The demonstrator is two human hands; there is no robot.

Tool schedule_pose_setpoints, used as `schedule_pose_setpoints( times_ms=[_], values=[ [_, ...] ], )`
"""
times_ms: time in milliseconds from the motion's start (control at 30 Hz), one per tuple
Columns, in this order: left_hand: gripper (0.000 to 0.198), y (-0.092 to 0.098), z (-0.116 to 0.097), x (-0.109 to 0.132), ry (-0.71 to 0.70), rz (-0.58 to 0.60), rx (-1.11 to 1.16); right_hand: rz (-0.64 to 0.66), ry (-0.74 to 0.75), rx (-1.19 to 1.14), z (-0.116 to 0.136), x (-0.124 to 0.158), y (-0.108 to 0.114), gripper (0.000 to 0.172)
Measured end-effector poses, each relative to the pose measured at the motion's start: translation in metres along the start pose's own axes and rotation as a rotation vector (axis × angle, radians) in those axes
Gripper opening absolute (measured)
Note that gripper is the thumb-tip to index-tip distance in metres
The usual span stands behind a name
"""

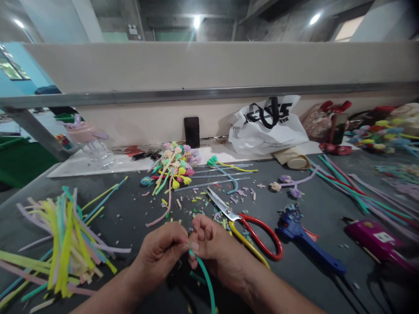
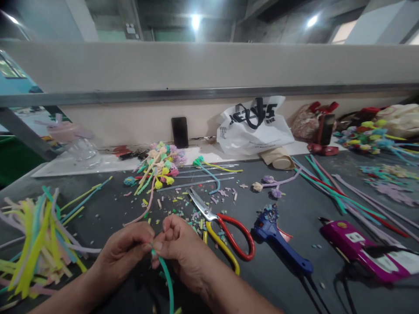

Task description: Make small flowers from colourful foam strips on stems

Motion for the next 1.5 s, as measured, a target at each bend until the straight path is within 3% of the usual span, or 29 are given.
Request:
schedule_pose_setpoints(
  times_ms=[200,367,700,867,1033,1167,1300,1500],
  values=[
    [0.014,-0.001,0.007,0.001,0.129,-0.090,0.144,0.019,-0.026,-0.037,0.002,-0.001,0.001,0.037],
    [0.011,0.005,0.006,-0.003,0.086,-0.230,0.030,0.170,-0.075,0.079,0.007,0.003,0.003,0.024],
    [0.014,0.010,-0.005,-0.005,-0.076,-0.038,0.033,0.156,-0.232,0.041,0.003,0.004,0.007,0.010],
    [0.019,0.008,-0.012,-0.003,-0.087,0.023,0.048,0.160,-0.218,-0.028,0.005,0.008,-0.003,0.005],
    [0.013,0.008,-0.009,-0.006,-0.017,0.062,-0.033,0.040,-0.210,0.023,0.007,0.006,-0.004,0.005],
    [0.014,0.010,0.000,-0.008,0.154,0.044,-0.090,-0.135,-0.115,0.320,0.007,0.003,0.001,0.005],
    [0.019,0.008,0.004,-0.009,0.303,0.046,-0.221,-0.305,-0.197,0.620,0.000,0.000,0.005,0.010],
    [0.022,0.002,0.005,-0.010,0.395,0.102,-0.392,-0.426,-0.149,0.983,-0.010,-0.003,0.012,0.008]
  ],
)
Point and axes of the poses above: each hand's wrist, its own x-axis away from the middle knuckle, its own y-axis out of the back of the hand, z = x × y, the point moved 2 cm from there along -x, towards the middle knuckle, and after that the axes turned 13 degrees about x, right-handed, at the moved point
